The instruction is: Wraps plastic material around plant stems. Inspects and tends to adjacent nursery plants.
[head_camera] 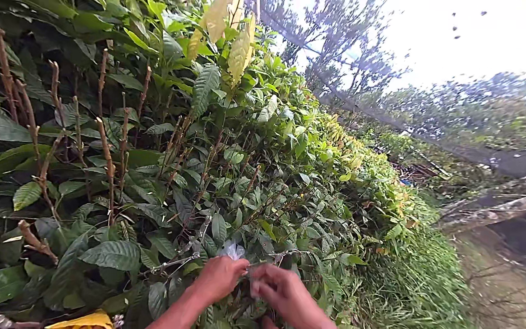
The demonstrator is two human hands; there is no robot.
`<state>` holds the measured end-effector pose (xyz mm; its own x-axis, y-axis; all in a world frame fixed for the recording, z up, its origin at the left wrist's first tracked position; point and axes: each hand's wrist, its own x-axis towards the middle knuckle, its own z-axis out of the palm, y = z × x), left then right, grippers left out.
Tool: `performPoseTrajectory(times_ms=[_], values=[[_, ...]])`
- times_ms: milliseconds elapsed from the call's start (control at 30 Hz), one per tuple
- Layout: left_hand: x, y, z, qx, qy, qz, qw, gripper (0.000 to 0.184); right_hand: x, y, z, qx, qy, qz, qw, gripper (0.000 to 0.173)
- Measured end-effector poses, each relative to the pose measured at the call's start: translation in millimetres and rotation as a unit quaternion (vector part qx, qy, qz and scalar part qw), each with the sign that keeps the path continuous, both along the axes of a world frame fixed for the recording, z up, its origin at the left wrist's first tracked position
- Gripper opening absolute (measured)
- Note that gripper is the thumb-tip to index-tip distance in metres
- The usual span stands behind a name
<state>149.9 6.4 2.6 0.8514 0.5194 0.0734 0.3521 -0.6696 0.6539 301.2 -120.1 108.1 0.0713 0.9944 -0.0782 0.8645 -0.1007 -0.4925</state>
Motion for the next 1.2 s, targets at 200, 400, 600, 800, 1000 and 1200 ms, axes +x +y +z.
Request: performPoseTrajectory(times_ms=[200,400,600,800,1000,1200], values=[[-3,2,8,0.022,0.016,-0.004,1.000,0.037,9,-5,-11,0.070,-0.194,-0.017,0.978,0.031],[2,-11,18,0.017,0.068,-0.071,0.995,0.036,20,3,3,-0.006,-0.087,0.015,0.996,0.042],[5,-18,-7,0.038,-0.165,0.004,0.986,0.029,19,-12,-9,-0.044,-0.022,-0.062,0.997,0.026],[1,-10,6,-0.011,-0.115,0.015,0.993,0.033,10,-44,18,-0.014,0.135,-0.072,0.988,0.029],[12,-18,3,-0.029,-0.045,-0.095,0.994,0.033,46,13,-3,0.021,-0.039,-0.040,0.998,0.022],[8,0,2,-0.106,-0.135,0.001,0.985,0.030,-26,-11,-33,0.064,-0.195,0.001,0.979,0.022]])
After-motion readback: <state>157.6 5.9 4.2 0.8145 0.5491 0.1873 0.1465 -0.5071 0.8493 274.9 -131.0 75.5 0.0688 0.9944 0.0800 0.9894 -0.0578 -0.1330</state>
